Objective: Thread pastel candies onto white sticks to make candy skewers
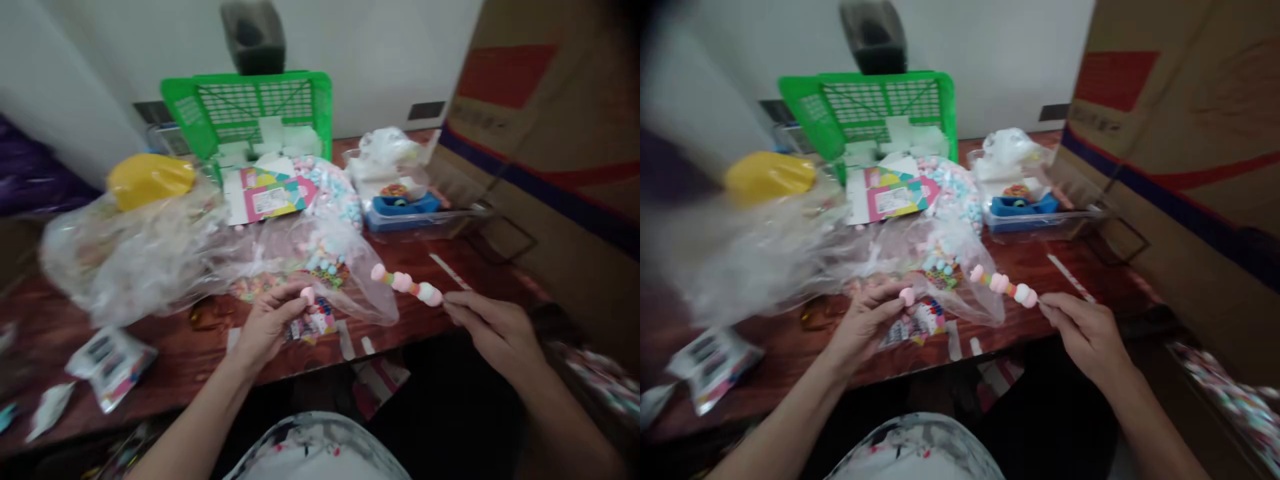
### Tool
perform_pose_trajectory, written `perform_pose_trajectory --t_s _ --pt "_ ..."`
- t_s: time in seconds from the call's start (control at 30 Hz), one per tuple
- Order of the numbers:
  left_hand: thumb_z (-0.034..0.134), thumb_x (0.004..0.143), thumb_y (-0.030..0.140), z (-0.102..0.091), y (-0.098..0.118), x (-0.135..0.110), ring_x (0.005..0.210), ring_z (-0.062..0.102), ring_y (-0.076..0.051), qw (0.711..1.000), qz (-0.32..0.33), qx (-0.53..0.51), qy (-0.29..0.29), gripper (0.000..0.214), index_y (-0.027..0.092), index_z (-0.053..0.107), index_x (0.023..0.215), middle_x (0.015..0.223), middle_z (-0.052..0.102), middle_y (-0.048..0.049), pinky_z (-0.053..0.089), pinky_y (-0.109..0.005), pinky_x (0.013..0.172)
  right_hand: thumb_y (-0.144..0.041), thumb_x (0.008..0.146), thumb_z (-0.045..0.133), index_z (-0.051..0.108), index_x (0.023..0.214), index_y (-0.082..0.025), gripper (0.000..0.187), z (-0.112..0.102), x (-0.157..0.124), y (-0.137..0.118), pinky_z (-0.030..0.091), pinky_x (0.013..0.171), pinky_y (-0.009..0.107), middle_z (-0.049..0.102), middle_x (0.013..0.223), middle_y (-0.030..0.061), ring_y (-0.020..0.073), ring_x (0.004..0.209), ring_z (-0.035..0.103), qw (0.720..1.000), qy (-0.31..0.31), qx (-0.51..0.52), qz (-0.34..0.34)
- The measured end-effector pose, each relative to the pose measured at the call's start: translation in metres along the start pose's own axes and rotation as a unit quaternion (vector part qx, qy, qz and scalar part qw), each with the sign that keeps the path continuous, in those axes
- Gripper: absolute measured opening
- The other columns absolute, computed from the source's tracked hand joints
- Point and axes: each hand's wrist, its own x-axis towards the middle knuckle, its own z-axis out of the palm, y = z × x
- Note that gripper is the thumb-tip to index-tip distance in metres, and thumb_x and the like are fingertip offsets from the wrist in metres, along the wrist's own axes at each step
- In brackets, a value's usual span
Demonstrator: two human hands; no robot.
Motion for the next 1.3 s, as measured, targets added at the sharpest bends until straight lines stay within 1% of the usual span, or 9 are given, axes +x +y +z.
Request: perform_pose_trajectory --t_s 0.13,0.2,0.27,0.57,0.73,0.9,1.07,1.13,1.3 --pt "0.084 0.059 0.025 -0.007 -0.004 -0.020 0.057 0.061 -0.011 0.997 0.012 -0.080 0.015 0.029 0.018 0.077 0.086 0.070 0.071 -0.0032 0.049 -0.022 0.054 -0.015 0.086 0.057 0.067 0.111 -0.029 0.030 0.025 0.002 -0.065 0.055 0.063 0.026 0.074 0.088 0.0020 0.0178 0.073 0.071 0.986 -0.018 0.063 -0.154" --pt "0.084 0.061 0.026 -0.013 -0.004 -0.027 0.059 0.061 -0.010 0.996 0.029 -0.082 0.018 0.027 0.019 0.077 0.086 0.073 0.072 -0.0032 0.049 -0.021 0.055 -0.010 0.086 0.056 0.064 0.119 -0.028 0.039 0.037 0.003 -0.085 0.057 0.066 0.026 0.074 0.092 0.0034 0.0179 0.076 0.071 0.976 -0.035 0.078 -0.200" --pt "0.082 0.064 0.027 -0.020 -0.002 -0.034 0.061 0.060 -0.010 0.997 0.046 -0.058 0.026 0.026 0.020 0.077 0.088 0.076 0.073 -0.0031 0.048 -0.021 0.056 -0.008 0.086 0.056 0.062 0.123 -0.026 0.042 0.046 0.004 -0.094 0.057 0.067 0.026 0.074 0.093 0.0042 0.0180 0.078 0.072 0.972 -0.045 0.082 -0.218" --pt "0.072 0.076 0.028 -0.047 -0.008 -0.049 0.084 0.063 -0.017 0.980 0.137 0.136 0.048 0.020 0.018 0.076 0.093 0.090 0.072 -0.0066 0.050 -0.026 0.076 -0.008 0.086 0.056 0.057 0.129 -0.032 0.049 0.060 -0.008 -0.103 0.057 0.062 0.027 0.073 0.086 0.0010 0.0202 0.079 0.072 0.974 -0.061 0.069 -0.207" --pt "0.067 0.081 0.027 -0.051 -0.017 -0.051 0.087 0.064 -0.018 0.974 0.165 0.154 0.028 0.021 0.018 0.075 0.098 0.094 0.071 -0.0076 0.051 -0.028 0.079 -0.010 0.086 0.055 0.057 0.129 -0.034 0.050 0.063 -0.014 -0.108 0.058 0.064 0.029 0.073 0.089 0.0000 0.0199 0.076 0.071 0.978 -0.058 0.084 -0.184" --pt "0.065 0.083 0.026 -0.050 -0.019 -0.053 0.088 0.065 -0.018 0.970 0.184 0.153 0.033 0.021 0.017 0.075 0.099 0.096 0.071 -0.0088 0.051 -0.028 0.080 -0.011 0.087 0.055 0.055 0.131 -0.033 0.049 0.068 -0.022 -0.102 0.058 0.068 0.030 0.073 0.091 0.0012 0.0207 0.080 0.071 0.978 -0.072 0.074 -0.183" --pt "0.059 0.087 0.026 -0.050 -0.023 -0.054 0.089 0.066 -0.019 0.943 0.245 0.222 0.038 0.023 0.017 0.073 0.103 0.096 0.072 -0.0094 0.051 -0.030 0.083 -0.010 0.087 0.053 0.056 0.128 -0.029 0.046 0.075 -0.027 -0.099 0.058 0.073 0.030 0.072 0.093 0.0036 0.0207 0.082 0.071 0.977 -0.081 0.057 -0.188" --pt "0.057 0.088 0.027 -0.049 -0.029 -0.054 0.091 0.066 -0.019 0.941 0.233 0.240 0.057 0.025 0.018 0.072 0.105 0.098 0.073 -0.0084 0.051 -0.031 0.084 -0.011 0.087 0.051 0.057 0.126 -0.025 0.042 0.082 -0.030 -0.101 0.058 0.069 0.027 0.072 0.093 0.0049 0.0195 0.079 0.071 0.976 -0.092 0.053 -0.188" --pt "0.054 0.091 0.035 -0.046 -0.044 -0.054 0.091 0.065 -0.020 0.965 0.156 0.194 0.081 0.030 0.021 0.070 0.112 0.101 0.072 -0.0051 0.051 -0.031 0.085 -0.011 0.088 0.044 0.060 0.115 -0.020 0.033 0.105 -0.044 -0.111 0.056 0.058 0.024 0.074 0.085 0.0050 0.0168 0.063 0.070 0.979 -0.115 0.037 -0.163"
